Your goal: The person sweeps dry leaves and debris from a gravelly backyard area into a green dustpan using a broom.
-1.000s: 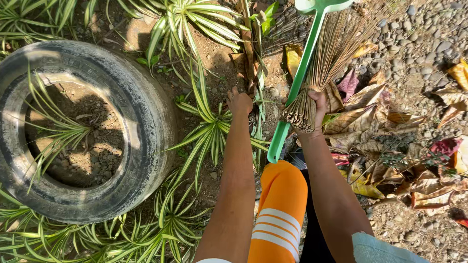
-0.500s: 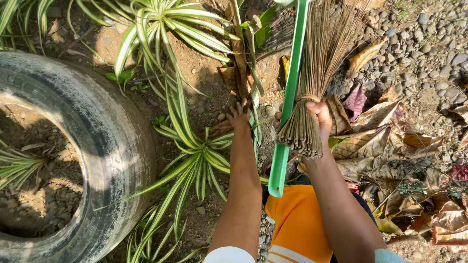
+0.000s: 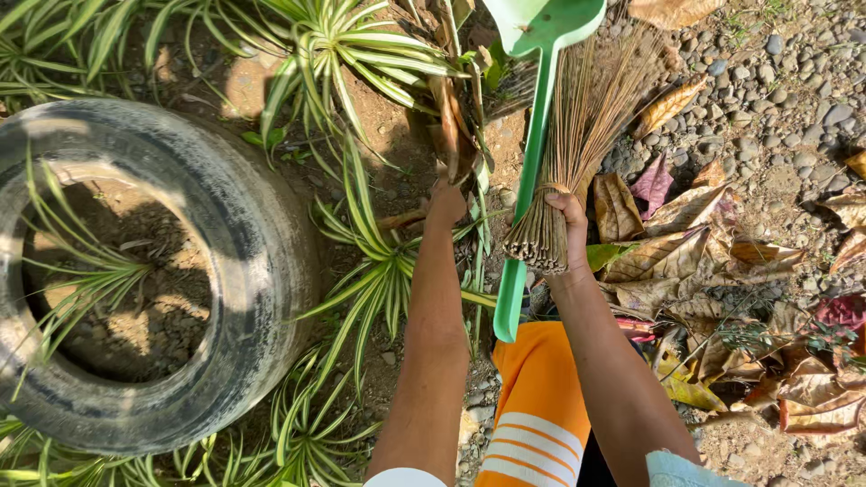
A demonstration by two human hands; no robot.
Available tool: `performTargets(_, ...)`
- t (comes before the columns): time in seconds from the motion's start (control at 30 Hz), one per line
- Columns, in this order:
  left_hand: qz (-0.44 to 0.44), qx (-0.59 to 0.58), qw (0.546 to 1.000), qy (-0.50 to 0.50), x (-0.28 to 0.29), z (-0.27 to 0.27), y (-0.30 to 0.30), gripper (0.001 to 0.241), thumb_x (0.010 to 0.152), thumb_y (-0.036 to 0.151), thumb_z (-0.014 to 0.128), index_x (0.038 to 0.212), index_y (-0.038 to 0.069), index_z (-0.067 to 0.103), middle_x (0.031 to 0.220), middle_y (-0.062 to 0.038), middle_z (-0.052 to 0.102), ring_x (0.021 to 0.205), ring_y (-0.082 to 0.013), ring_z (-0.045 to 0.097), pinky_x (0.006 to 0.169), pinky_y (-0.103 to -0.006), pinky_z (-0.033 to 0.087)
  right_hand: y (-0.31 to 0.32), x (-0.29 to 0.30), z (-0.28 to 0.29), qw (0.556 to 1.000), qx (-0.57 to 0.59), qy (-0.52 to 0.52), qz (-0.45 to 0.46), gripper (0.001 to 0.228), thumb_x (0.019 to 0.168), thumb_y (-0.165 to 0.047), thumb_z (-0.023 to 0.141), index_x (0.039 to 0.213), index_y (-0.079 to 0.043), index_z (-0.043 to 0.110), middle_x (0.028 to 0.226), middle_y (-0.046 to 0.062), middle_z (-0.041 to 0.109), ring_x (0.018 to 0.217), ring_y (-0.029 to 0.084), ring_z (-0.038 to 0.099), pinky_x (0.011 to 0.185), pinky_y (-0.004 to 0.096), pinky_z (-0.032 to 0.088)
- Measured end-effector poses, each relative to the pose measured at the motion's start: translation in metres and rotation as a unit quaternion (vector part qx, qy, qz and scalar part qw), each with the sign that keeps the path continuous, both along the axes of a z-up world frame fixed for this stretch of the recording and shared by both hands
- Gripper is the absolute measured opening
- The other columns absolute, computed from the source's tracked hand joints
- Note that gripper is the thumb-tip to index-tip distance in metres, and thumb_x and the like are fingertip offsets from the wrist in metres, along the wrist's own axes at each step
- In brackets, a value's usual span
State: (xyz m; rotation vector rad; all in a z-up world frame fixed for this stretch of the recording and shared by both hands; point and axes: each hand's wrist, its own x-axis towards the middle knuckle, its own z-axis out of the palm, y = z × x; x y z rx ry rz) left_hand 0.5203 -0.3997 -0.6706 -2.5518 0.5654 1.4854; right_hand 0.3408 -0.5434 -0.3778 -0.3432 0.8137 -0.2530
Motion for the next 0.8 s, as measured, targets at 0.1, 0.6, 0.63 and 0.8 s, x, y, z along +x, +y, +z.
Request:
performTargets(0.1, -0.013, -0.066, 0.993, -0.096, 0.008, 0.059, 0.033, 0.033, 0.099, 0.008, 0.059, 0.130, 0.007, 0.067, 0.157, -0.016, 0.040, 0.152, -0.0332, 0.034, 0.128, -0.0631, 0.025, 0.005, -0.008, 0.042, 0.999, 0.025, -0.015, -0.033, 0.033, 0.089, -0.023, 0.062, 0.113, 0.000, 0.064, 0.090, 0.014, 0.071, 0.073, 0.029, 0.072, 0.068, 0.043, 0.063)
performTargets(0.6, 0.188, -0.455, 0.870, -0.039, -0.043, 0.258, -0.161, 0.028, 0.107, 0.004, 0.048, 0.094, 0.005, 0.072, 0.122, -0.025, 0.072, 0.111, -0.0278, 0.070, 0.106, -0.0377, 0.062, -0.003, -0.038, 0.112, 0.995, 0.038, -0.065, -0.070, 0.023, 0.092, -0.025, 0.062, 0.102, -0.004, 0.063, 0.087, 0.011, 0.069, 0.073, 0.026, 0.069, 0.071, 0.041, 0.060)
performTargets(0.63, 0.238, -0.511, 0.825, -0.041, -0.048, 0.269, -0.172, 0.034, 0.093, 0.000, 0.064, 0.123, 0.000, 0.051, 0.145, -0.031, 0.036, 0.132, -0.0368, 0.038, 0.112, -0.0443, 0.040, -0.006, -0.040, 0.110, 0.995, 0.038, -0.066, -0.071, 0.023, 0.092, -0.025, 0.062, 0.102, -0.004, 0.063, 0.087, 0.011, 0.069, 0.073, 0.026, 0.069, 0.071, 0.041, 0.060)
performTargets(0.8, 0.149, -0.472, 0.869, 0.001, -0.065, 0.304, -0.171, 0.029, 0.086, -0.006, 0.061, 0.080, 0.005, 0.088, 0.168, -0.021, 0.026, 0.157, -0.0328, 0.023, 0.129, -0.0394, 0.017, -0.028, -0.046, 0.103, 0.993, -0.063, -0.024, -0.091, 0.023, 0.094, -0.023, 0.061, 0.111, -0.008, 0.059, 0.094, 0.011, 0.069, 0.080, 0.025, 0.069, 0.077, 0.042, 0.059)
